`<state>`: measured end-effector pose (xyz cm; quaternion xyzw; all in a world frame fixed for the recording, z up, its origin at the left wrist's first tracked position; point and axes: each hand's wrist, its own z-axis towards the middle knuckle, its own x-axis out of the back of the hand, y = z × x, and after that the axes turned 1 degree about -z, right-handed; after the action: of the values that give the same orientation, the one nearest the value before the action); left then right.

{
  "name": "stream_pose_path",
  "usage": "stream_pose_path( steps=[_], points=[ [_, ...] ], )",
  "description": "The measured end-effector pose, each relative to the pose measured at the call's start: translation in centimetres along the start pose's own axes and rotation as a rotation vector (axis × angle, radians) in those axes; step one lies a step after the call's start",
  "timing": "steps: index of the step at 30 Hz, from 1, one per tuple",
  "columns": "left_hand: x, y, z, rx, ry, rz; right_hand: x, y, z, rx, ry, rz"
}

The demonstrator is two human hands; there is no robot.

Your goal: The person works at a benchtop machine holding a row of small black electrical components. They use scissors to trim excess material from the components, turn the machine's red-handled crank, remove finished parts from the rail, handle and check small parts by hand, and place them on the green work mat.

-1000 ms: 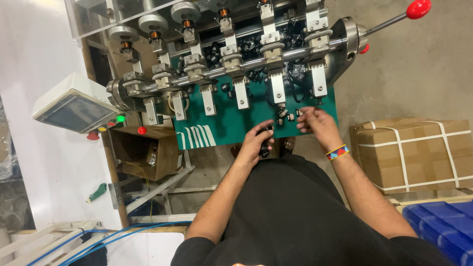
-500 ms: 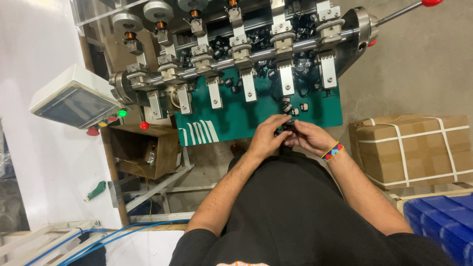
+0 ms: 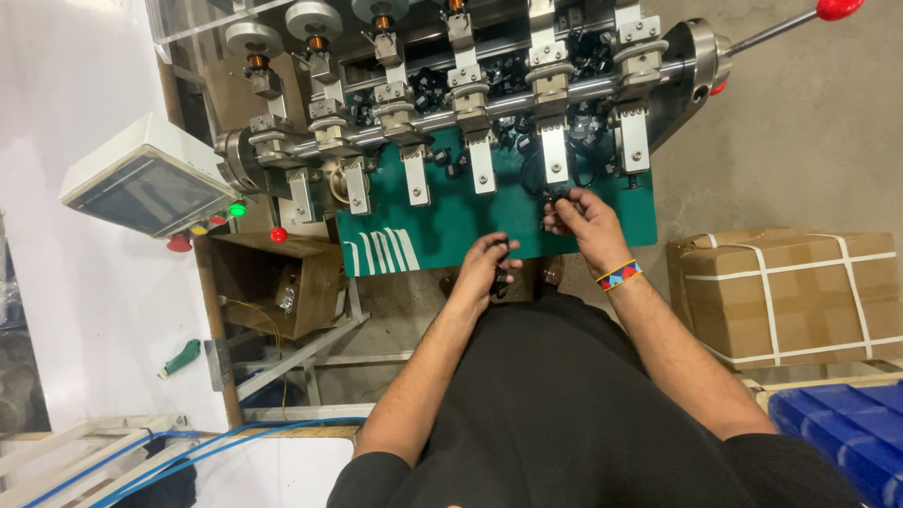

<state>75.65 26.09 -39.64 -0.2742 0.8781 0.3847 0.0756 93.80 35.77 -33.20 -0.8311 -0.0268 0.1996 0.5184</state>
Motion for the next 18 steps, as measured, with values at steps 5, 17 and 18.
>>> stream_pose_path(
  steps=[5,17,18],
  points=[
    [2.0,-1.0,-1.2,0.106,-0.063,-0.15,-0.9,0.0,1.0,0.002,0.038,0.009],
    [-0.1,1.1,-0.2,-0.023,-0.049,-0.125,-4.6,1.7,-1.8,0.287,-0.18,-0.556],
    [-0.1,1.2,-0.4,-0.002,-0.075,-0.117,-4.8,1.7,-1.8,0.295,-0.148,-0.53]
  ],
)
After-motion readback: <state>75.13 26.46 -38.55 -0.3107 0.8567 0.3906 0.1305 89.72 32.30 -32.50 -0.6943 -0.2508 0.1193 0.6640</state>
